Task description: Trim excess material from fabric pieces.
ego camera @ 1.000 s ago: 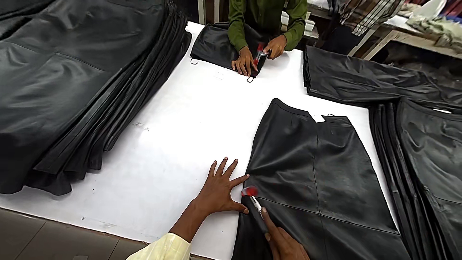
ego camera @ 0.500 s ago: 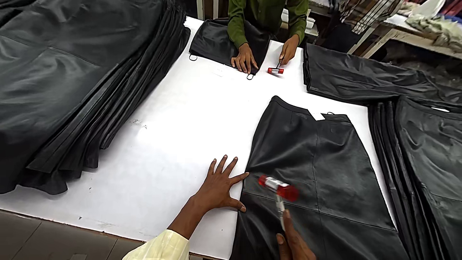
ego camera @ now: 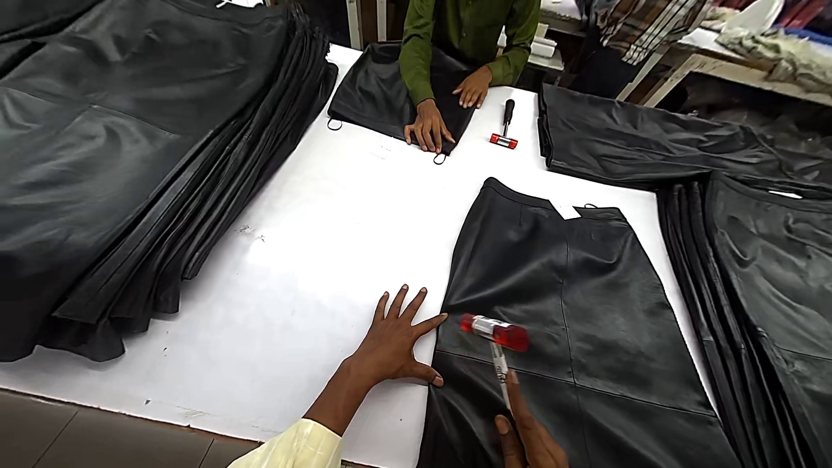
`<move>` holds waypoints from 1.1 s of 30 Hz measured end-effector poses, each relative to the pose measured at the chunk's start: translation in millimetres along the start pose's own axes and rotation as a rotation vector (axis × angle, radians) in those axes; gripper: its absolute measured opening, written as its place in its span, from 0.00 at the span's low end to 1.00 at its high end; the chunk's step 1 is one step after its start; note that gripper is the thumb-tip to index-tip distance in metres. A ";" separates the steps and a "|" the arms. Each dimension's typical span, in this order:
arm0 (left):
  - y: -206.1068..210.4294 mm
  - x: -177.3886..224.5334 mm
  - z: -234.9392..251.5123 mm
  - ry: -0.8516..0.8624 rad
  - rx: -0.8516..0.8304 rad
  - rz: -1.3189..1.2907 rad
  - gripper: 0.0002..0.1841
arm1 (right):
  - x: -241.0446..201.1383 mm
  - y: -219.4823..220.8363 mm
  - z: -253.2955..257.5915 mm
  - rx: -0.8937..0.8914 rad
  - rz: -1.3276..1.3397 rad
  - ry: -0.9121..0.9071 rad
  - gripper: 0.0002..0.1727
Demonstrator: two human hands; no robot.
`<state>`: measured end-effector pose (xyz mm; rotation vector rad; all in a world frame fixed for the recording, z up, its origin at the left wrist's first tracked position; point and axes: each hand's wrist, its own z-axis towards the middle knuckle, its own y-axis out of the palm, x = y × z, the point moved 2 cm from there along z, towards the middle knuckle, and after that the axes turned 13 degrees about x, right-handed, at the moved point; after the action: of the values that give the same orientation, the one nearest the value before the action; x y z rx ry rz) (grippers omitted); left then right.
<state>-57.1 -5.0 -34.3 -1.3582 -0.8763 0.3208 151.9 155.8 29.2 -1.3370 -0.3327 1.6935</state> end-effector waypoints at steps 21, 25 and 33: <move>-3.9 2.1 3.2 -0.025 -0.082 0.008 0.66 | 12.7 17.5 9.3 -0.155 -0.061 0.008 0.28; -3.8 1.8 1.2 -0.023 -0.099 0.008 0.68 | -0.1 6.0 -4.0 -0.098 -0.087 -0.036 0.26; -6.4 2.3 1.7 -0.026 -0.109 0.010 0.68 | 2.4 0.9 -12.8 -0.137 -0.128 -0.046 0.26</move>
<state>-58.6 -3.7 -27.6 -1.4621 -0.9198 0.3019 162.6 153.2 22.2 -1.3470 -0.5586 1.6198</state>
